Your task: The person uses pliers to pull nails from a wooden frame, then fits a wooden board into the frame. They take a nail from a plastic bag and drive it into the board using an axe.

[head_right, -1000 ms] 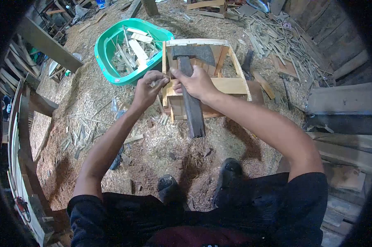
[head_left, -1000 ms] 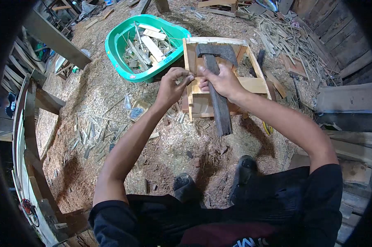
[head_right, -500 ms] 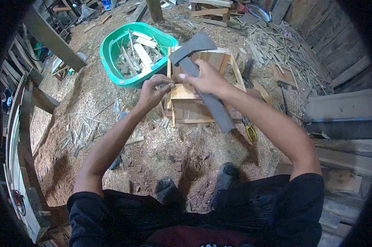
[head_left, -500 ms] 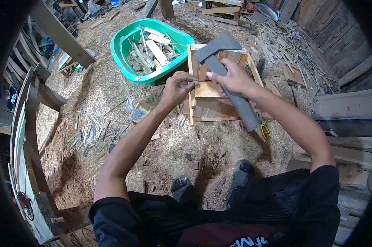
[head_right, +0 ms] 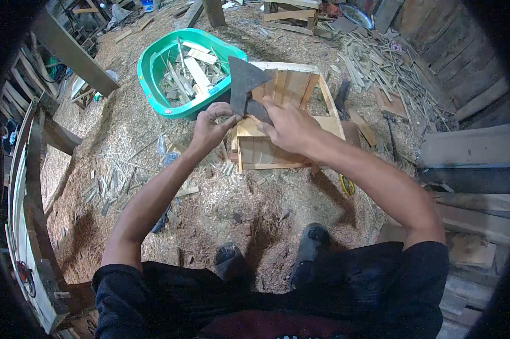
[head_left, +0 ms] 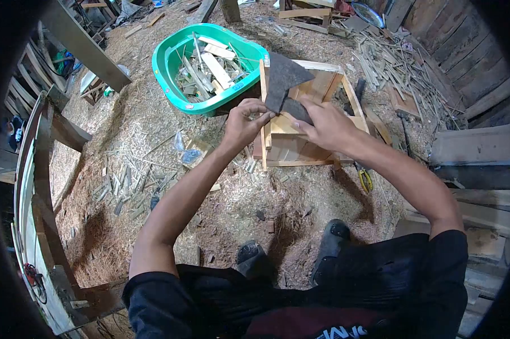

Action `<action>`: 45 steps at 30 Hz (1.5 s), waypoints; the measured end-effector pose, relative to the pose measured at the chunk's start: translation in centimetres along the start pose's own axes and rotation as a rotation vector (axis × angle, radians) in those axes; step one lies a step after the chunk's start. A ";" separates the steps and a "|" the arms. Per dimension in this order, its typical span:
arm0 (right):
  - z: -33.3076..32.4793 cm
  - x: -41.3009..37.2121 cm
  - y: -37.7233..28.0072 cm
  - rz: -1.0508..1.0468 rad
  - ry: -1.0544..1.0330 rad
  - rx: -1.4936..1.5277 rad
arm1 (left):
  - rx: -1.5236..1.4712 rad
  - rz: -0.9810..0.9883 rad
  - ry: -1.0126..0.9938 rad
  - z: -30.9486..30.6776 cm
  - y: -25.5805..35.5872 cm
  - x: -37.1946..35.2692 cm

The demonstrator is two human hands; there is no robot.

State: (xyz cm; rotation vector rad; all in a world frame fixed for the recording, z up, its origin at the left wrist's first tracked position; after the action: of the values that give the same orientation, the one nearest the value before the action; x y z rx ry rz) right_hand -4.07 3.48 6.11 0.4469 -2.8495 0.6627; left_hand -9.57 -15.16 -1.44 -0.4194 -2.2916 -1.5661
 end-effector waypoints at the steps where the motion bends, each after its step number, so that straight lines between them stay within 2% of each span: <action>1: -0.1 -0.1 0.0 0.035 -0.043 -0.013 | 0.005 -0.007 0.003 0.0 0.0 -0.1; 4: -1.2 0.6 0.1 -0.103 0.095 0.098 | -0.038 -0.012 -0.002 0.2 -0.3 -0.1; 5: -1.4 0.6 0.5 -0.082 0.141 0.076 | -0.013 0.042 0.015 0.2 0.0 -0.1; 8: -1.8 0.4 0.2 -0.087 0.190 0.067 | -0.023 0.048 0.018 0.2 -0.2 0.0; 11: -0.3 -0.1 0.4 -0.026 -0.055 -0.054 | -0.017 0.042 0.018 0.2 -0.6 0.0; 14: -1.0 0.2 0.5 -0.140 0.125 0.043 | -0.029 0.050 0.003 0.2 0.0 0.0; 17: -2.3 0.8 0.1 -0.138 0.192 0.150 | -0.058 0.032 0.006 0.2 -0.1 0.0; 20: -1.8 0.8 0.3 -0.072 0.131 0.163 | -0.027 0.022 0.010 0.2 -0.1 0.1; 23: -0.4 0.4 0.8 -0.027 -0.066 0.008 | -0.010 -0.003 -0.012 0.1 -0.1 0.0; 26: -1.6 0.8 0.5 0.071 -0.052 0.067 | -0.033 0.031 -0.013 0.2 0.2 0.1; 29: -2.3 1.2 1.7 -0.005 0.189 0.140 | -0.038 0.019 -0.001 0.2 0.1 -0.1; 32: -3.5 1.0 0.8 -0.072 0.290 0.183 | -0.022 0.005 -0.004 0.3 -0.3 0.0; 38: -1.5 0.6 0.2 -0.096 0.030 0.065 | -0.009 0.062 -0.049 0.1 0.6 0.3; 42: -0.7 0.9 0.7 -0.114 0.106 0.107 | 0.001 0.097 -0.049 0.0 0.5 0.4; 45: -1.0 0.5 0.1 -0.145 0.070 0.048 | 0.000 0.099 -0.038 0.0 0.2 0.4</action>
State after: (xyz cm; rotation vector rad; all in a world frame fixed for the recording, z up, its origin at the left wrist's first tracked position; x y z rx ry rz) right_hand -4.45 3.93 7.02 0.6188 -2.7098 0.7054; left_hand -9.79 -15.09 -1.08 -0.5588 -2.2619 -1.5225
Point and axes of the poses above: each hand's wrist, its own x-axis towards the middle knuckle, its own z-axis out of the palm, y = z × x, the point moved 6 cm from there along x, towards the middle knuckle, and after that the axes turned 15 degrees about y, right-handed, at the moved point
